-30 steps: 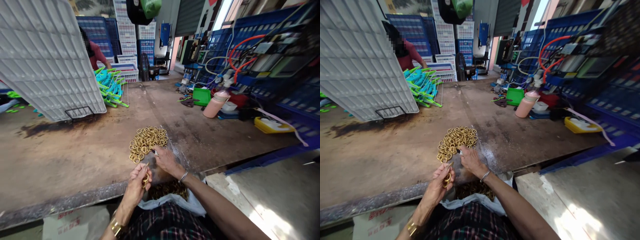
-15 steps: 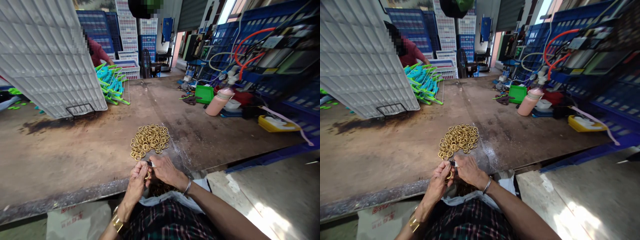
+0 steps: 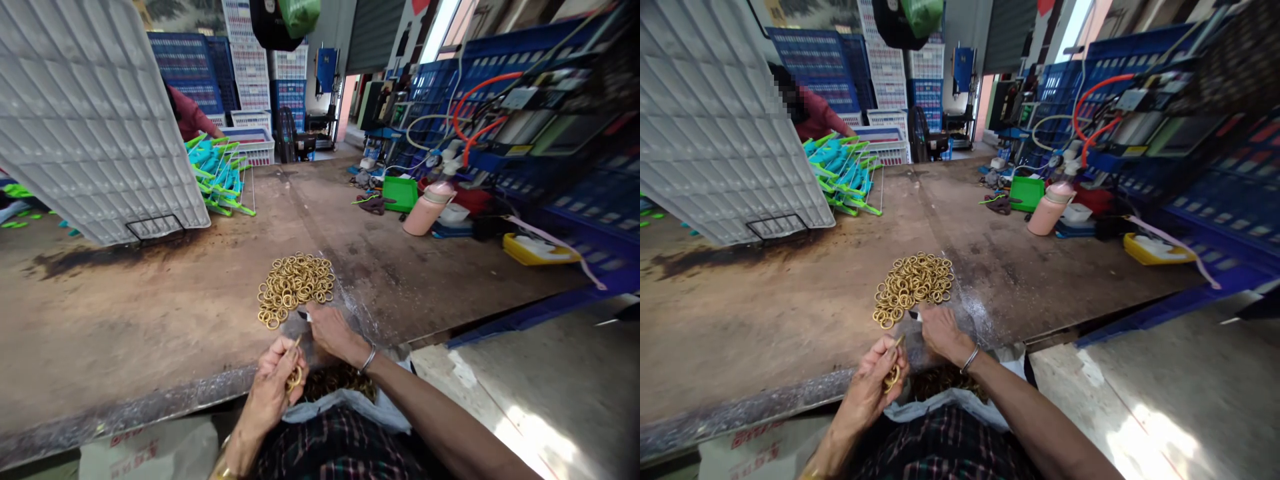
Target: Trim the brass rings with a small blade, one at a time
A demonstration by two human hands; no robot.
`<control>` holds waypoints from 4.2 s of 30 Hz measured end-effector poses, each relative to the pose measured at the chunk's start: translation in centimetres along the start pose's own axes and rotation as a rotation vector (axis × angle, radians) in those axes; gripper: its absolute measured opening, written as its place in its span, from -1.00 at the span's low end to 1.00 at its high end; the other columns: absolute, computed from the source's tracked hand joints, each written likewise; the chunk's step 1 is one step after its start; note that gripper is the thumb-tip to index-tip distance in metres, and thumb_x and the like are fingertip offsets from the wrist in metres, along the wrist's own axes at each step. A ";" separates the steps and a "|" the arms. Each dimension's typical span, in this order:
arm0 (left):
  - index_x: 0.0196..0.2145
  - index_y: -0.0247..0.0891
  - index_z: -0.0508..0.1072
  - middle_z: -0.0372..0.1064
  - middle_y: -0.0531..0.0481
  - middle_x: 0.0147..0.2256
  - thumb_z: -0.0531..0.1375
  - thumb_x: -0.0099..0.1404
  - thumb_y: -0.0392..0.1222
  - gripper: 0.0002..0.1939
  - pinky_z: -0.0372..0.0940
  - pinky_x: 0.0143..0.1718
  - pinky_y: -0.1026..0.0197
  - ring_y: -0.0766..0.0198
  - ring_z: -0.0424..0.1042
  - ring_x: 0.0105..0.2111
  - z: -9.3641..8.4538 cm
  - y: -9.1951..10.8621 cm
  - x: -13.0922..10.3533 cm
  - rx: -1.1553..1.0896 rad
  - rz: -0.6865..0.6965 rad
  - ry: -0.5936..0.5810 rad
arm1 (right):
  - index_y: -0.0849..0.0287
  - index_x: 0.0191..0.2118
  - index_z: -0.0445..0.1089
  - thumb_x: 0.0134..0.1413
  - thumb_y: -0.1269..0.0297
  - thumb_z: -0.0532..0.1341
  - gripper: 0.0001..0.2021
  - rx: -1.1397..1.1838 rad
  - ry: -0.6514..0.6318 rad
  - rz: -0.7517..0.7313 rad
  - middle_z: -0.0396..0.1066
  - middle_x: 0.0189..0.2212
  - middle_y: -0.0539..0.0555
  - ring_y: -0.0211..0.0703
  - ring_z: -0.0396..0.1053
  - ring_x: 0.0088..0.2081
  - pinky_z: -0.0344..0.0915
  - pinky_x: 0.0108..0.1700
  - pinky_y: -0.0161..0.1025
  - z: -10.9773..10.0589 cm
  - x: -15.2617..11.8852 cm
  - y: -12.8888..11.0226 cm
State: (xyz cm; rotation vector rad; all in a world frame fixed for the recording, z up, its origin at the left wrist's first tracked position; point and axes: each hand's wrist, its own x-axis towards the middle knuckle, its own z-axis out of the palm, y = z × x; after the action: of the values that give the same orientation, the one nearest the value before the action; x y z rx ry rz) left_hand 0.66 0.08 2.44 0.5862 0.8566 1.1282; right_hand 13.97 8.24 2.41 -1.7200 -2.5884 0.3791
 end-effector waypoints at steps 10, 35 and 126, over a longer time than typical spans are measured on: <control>-0.53 -0.33 0.28 0.36 -0.03 -0.45 0.29 0.00 -0.15 -0.74 -0.07 -0.76 0.49 0.45 0.27 -0.58 -1.6 -0.2 1.3 -0.338 -0.143 0.202 | 0.23 -0.08 0.12 0.12 0.33 -0.01 -0.76 -0.036 0.096 0.079 0.41 -0.34 0.17 -0.11 0.39 -0.30 0.10 -0.36 -0.31 -0.1 4.1 1.2; -0.51 -0.27 0.31 0.09 0.21 -0.74 0.26 -0.09 0.18 -0.56 -0.11 -0.79 0.44 0.54 -0.07 -0.80 -2.3 -1.6 3.9 0.119 0.117 0.288 | 0.13 -0.36 0.15 0.06 0.34 -0.03 -0.94 0.894 0.044 -0.071 0.18 -0.61 -0.13 -0.33 0.18 -0.54 0.08 -0.45 -0.42 0.7 -0.2 -2.0; -0.29 -0.24 0.46 0.24 0.12 -0.62 0.20 0.09 -0.12 -0.77 0.09 -0.56 0.35 0.38 0.18 -0.61 -2.7 0.3 1.8 0.539 0.350 0.254 | 0.15 -0.39 0.16 -0.15 0.30 0.08 -0.88 1.353 -0.182 0.238 0.11 -0.67 -0.20 -0.47 -0.11 -0.75 -0.19 -0.70 -0.44 2.3 0.8 -1.5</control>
State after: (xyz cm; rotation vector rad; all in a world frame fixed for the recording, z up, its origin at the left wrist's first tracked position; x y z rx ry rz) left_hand -1.38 1.78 0.65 1.0842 1.3310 1.3088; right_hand 11.95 7.94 0.39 -1.3514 -1.3536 1.7714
